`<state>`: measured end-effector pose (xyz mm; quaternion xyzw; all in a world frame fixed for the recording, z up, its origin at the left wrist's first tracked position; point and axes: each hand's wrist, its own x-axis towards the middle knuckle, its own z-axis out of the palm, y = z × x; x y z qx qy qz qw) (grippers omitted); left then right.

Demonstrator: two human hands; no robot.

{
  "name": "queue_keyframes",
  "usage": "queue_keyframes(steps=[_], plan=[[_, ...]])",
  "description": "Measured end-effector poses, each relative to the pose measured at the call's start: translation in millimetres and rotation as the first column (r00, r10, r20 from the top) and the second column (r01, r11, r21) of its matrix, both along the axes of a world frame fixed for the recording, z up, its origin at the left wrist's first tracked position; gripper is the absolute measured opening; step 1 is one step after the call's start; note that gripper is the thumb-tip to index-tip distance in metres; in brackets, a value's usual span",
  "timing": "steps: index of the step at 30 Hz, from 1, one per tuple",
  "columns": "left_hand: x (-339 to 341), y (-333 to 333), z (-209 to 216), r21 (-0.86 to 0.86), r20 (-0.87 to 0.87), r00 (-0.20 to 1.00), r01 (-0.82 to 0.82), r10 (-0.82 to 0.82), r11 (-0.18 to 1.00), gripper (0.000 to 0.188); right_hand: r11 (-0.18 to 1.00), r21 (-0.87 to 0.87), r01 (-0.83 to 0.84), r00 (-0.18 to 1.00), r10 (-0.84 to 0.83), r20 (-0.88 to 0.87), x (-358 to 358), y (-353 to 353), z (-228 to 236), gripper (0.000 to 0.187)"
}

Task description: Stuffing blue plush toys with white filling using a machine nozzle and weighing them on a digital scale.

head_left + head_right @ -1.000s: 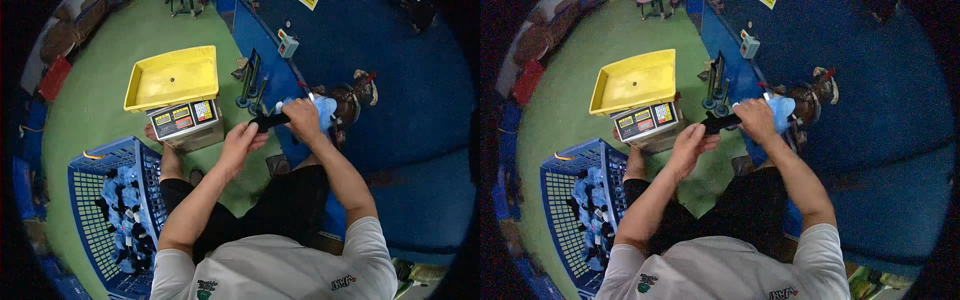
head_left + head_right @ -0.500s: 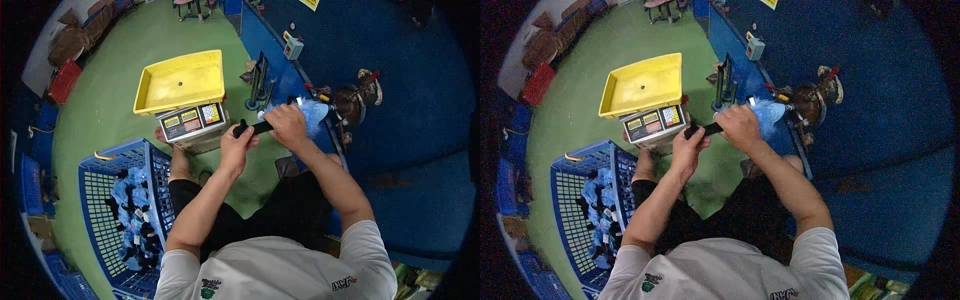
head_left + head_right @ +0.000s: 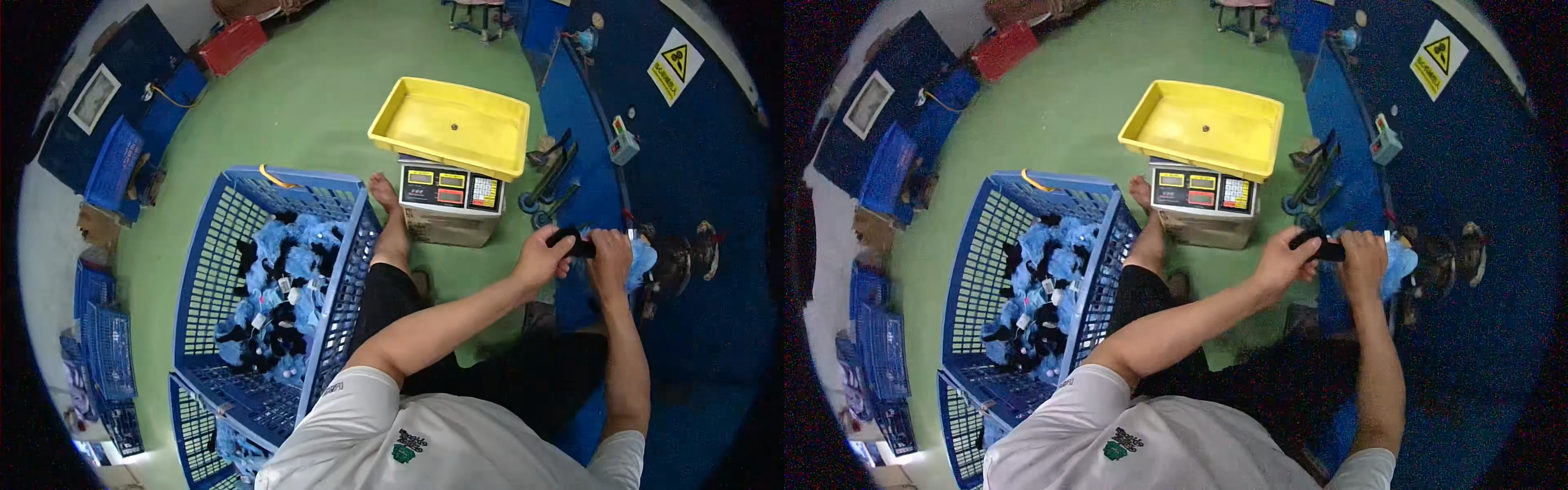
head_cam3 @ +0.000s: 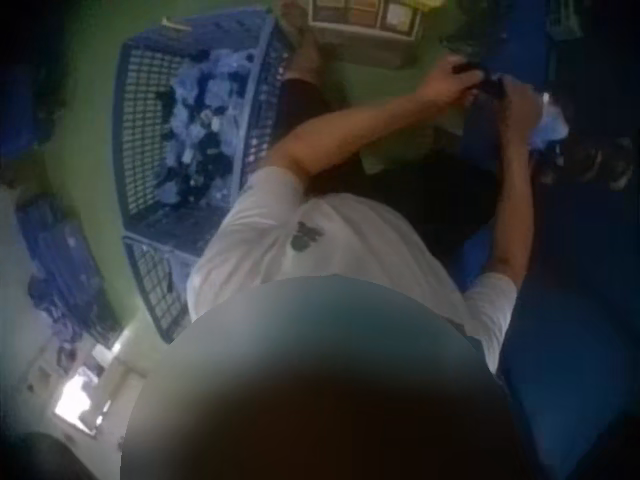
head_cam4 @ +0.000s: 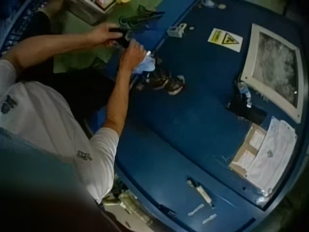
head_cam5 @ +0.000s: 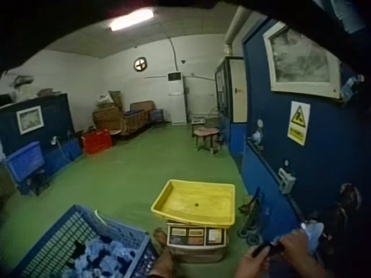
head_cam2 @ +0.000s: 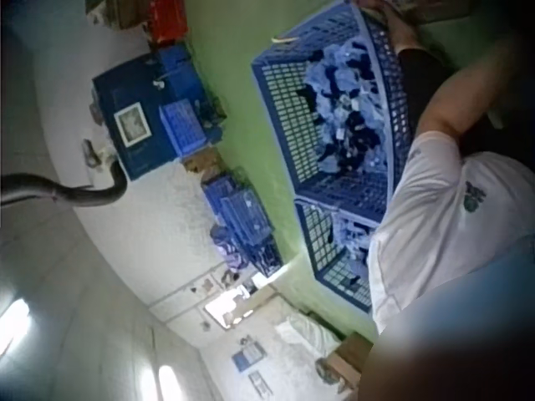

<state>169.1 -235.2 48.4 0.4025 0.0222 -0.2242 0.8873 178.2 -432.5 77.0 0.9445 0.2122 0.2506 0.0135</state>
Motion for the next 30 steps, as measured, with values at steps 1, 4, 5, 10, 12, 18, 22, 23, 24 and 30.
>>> queue_keyframes(steps=[1, 4, 5, 10, 12, 18, 22, 23, 24, 30], plan=[[-3.8, 4.2, -1.5, 0.014, 0.006, 0.999, -0.046, 0.046, 0.999, 0.027, 1.0, -0.006, 0.031, 1.0, -0.031, 0.005, -0.4, 11.5, -0.2, 0.019], [-9.8, 16.2, -5.6, 0.07, 0.011, 0.995, -0.102, 0.101, 0.992, 0.025, 0.998, 0.001, 0.067, 0.998, -0.067, 0.001, -2.4, 36.0, -2.5, 0.011], [-10.4, 18.7, -6.7, 0.103, 0.015, 0.994, -0.108, 0.107, 0.989, 0.025, 0.997, 0.004, 0.077, 0.997, -0.077, -0.002, -3.4, 39.0, -4.1, 0.012], [-5.3, 8.8, -6.2, 0.154, -0.009, 0.99, -0.134, 0.137, 0.979, 0.025, 0.998, 0.021, 0.057, 0.995, -0.059, 0.082, -1.1, 13.9, -9.1, 0.012], [-5.7, -2.2, -2.6, 0.145, -0.072, 0.981, -0.167, 0.179, 0.975, 0.025, 1.0, 0.023, 0.001, 0.99, -0.005, 0.14, 0.3, -5.6, -6.4, 0.01], [-3.0, -23.0, 4.1, -0.33, -0.219, 0.946, 0.158, -0.239, 0.931, 0.027, 0.999, 0.024, 0.035, 0.994, -0.038, 0.103, -0.5, -29.6, 4.3, 0.012], [1.8, 4.1, -5.4, -0.204, -0.281, 0.948, 0.093, -0.149, 0.975, 0.021, 0.998, -0.016, 0.061, 0.997, -0.061, 0.042, -0.9, -3.7, -5.0, 0.011], [0.9, 12.1, -8.2, -0.217, -0.24, 0.961, 0.086, -0.139, 0.972, 0.019, 0.995, -0.002, 0.095, 0.993, -0.095, 0.064, -0.1, 1.4, -5.7, 0.011], [-0.5, 18.2, -10.0, -0.183, -0.241, 0.964, 0.07, -0.114, 0.981, 0.018, 0.997, 0.007, 0.081, 0.994, -0.081, 0.076, 0.2, 5.8, -5.5, 0.012], [-3.1, 14.9, -11.1, 0.079, -0.078, 0.997, 0.017, -0.011, 0.997, 0.014, 0.998, 0.023, 0.058, 0.992, -0.06, 0.112, -1.7, 15.7, 2.8, 0.015]])
